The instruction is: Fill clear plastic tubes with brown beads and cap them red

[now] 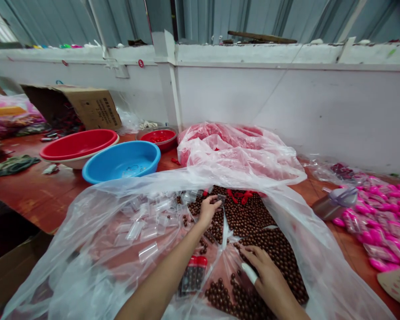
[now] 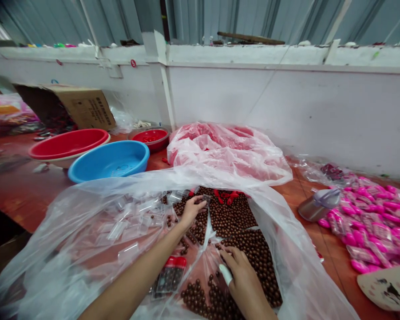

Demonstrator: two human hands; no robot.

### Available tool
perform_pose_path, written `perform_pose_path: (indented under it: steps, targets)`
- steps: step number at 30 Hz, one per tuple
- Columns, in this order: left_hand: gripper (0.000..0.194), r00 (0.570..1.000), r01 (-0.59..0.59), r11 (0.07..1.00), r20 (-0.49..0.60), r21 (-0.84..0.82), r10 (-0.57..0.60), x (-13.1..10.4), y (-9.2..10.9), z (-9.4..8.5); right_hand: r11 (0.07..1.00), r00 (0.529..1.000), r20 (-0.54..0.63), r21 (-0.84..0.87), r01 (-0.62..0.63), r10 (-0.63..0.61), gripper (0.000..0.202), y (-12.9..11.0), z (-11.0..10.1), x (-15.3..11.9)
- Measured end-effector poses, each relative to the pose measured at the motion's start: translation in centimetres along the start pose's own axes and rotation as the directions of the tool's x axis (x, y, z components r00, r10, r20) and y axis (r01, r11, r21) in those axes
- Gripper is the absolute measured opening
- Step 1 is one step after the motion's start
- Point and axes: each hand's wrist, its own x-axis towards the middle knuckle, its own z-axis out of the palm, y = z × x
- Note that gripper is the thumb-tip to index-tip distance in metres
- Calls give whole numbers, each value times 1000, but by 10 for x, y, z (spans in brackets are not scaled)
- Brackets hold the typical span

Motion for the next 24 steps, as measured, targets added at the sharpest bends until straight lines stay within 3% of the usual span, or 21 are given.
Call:
perform_pose_path:
  steps: [4,13,17,24]
  targets:
    - [29,994,82,993,76,-79,-76,-11,5,-15,999,999,28,14,-31,31,64,2,-4,7]
    - [41,960,187,981,221,-59,-170,-57,33,-65,998,999,-45,50,31,-28,51,7,-12,37]
    - [43,965,148,981,234,-125,-116,-77,43,-66,999,998,-49,15,47,-46,51,16,-7,67]
    - [51,963,163,971,240,-174,-119,-95,51,-61,998,979,-194,-4,-60,59,53,39,8,122]
